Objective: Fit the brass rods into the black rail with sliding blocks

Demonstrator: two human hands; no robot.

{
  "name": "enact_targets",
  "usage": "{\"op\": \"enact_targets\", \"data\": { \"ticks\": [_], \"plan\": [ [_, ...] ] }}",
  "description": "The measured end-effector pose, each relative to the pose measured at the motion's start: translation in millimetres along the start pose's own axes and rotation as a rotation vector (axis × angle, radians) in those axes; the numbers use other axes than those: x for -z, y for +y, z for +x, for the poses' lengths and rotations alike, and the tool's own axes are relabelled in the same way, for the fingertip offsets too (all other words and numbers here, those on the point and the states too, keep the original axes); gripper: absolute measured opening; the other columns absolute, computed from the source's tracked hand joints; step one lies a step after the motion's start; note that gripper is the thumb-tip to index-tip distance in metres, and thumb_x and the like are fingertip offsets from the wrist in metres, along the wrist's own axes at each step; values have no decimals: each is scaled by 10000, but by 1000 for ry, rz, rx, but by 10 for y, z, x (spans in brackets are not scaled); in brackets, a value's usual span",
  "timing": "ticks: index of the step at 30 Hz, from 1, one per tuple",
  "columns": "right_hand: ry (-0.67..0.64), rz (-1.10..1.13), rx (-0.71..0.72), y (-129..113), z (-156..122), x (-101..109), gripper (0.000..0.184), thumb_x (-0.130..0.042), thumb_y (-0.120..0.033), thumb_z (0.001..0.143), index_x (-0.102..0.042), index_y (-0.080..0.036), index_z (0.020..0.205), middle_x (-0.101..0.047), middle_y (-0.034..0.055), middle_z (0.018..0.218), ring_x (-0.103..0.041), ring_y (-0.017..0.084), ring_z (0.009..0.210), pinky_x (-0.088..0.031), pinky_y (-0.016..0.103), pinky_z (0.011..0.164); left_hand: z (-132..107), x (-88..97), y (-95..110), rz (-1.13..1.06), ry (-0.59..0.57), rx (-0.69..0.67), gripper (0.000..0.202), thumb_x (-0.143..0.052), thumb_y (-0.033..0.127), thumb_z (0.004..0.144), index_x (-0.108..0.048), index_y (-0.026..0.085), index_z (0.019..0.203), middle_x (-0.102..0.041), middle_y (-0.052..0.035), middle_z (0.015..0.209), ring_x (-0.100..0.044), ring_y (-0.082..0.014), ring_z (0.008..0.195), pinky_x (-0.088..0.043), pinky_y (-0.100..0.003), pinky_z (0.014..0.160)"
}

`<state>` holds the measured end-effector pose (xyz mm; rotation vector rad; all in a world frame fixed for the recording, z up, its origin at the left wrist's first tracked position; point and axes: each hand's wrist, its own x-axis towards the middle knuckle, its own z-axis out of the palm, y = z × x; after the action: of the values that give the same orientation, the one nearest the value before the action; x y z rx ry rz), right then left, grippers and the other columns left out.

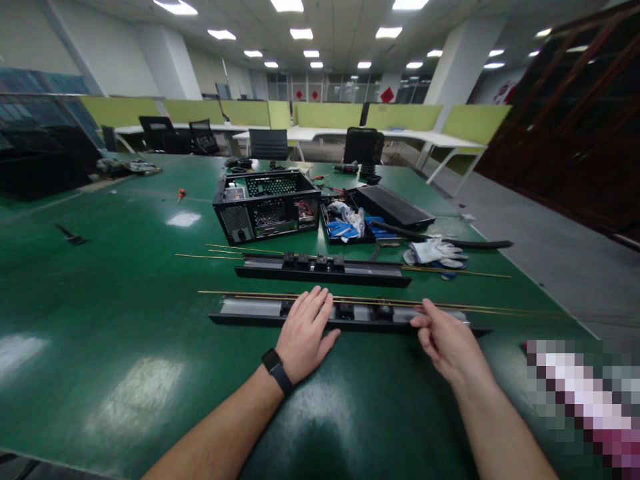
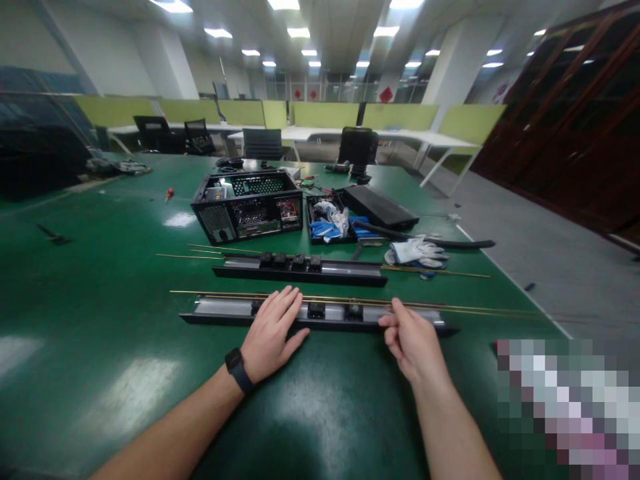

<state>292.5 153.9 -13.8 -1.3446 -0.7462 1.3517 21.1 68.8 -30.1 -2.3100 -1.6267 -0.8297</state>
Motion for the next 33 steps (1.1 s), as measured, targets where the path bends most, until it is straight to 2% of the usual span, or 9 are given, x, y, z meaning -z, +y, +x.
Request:
{"op": "enact_targets", "data": {
  "ticks": [4, 10, 16, 18, 21, 23, 27, 29, 33],
  "plan": [
    [121, 79, 33, -27, 49, 60, 231, -718, -337, 815, -563, -167, 825, -588, -20, 555, -393, 59, 303, -202, 135, 212, -2, -6, 0, -1, 4, 1, 635, -585, 321, 908, -370, 122, 1472, -450, -156, 1496, -338, -281, 1441, -303, -493, 1185],
    [-139, -18, -13, 17, -115, -105, 271, -741, -359, 798, -616, -134, 878, -633, 18, 619, -380, 44, 308, -185, 127, 217, -3, -2, 6, -11, -10, -3, 634, -560, 318, 923, -341, 138, 1490, -438, -160, 1503, -336, -295, 1441, -305, -524, 1175],
    [104, 81, 24, -17, -41, -25, 230, -712, -333, 824, -556, -165, 814, -593, -15, 559, -394, 56, 305, -203, 132, 213, 5, 13, 10, -18, -4, 1, 643, -563, 314, 918, -336, 150, 1497, -442, -159, 1500, -346, -298, 1436, -315, -528, 1169],
    [59, 80, 27, -16, -58, -37, 251, -748, -334, 794, -559, -168, 809, -581, -28, 559, -387, 49, 310, -204, 126, 216, 9, 13, 14, -15, -8, -1, 646, -563, 314, 918, -333, 148, 1498, -438, -158, 1504, -343, -298, 1438, -313, -527, 1170],
    [-123, 10, -1, 6, -138, -119, 305, -783, -379, 762, -585, -160, 836, -614, -8, 604, -371, 34, 305, -191, 119, 220, 9, 6, 16, -9, -20, 2, 639, -566, 315, 917, -345, 137, 1490, -432, -156, 1509, -332, -290, 1443, -299, -512, 1181],
    [-159, -22, -14, 9, -167, -154, 321, -763, -410, 778, -590, -153, 859, -635, 13, 622, -376, 36, 296, -181, 121, 218, 4, 0, 12, -5, -25, 4, 635, -569, 316, 916, -354, 132, 1484, -431, -155, 1509, -331, -284, 1444, -292, -503, 1186],
    [61, 55, 4, -39, -102, -93, 271, -710, -386, 823, -551, -167, 833, -613, -1, 578, -388, 53, 289, -197, 133, 211, -3, -4, 5, 2, -23, -1, 625, -559, 316, 923, -354, 124, 1481, -432, -154, 1509, -335, -282, 1441, -297, -500, 1183],
    [118, 89, 15, -57, -68, -55, 248, -713, -354, 819, -545, -171, 818, -587, -20, 560, -393, 56, 298, -210, 134, 212, -2, -4, 4, 1, -20, -1, 625, -559, 318, 923, -354, 124, 1481, -433, -154, 1509, -336, -285, 1441, -299, -503, 1182],
    [-53, 54, 0, -20, -109, -93, 266, -770, -341, 766, -592, -155, 833, -590, -18, 583, -370, 40, 307, -195, 124, 217, 5, -7, 5, -11, -9, -1, 644, -564, 319, 918, -337, 139, 1493, -441, -156, 1502, -338, -294, 1440, -310, -519, 1173]
  ]
}}
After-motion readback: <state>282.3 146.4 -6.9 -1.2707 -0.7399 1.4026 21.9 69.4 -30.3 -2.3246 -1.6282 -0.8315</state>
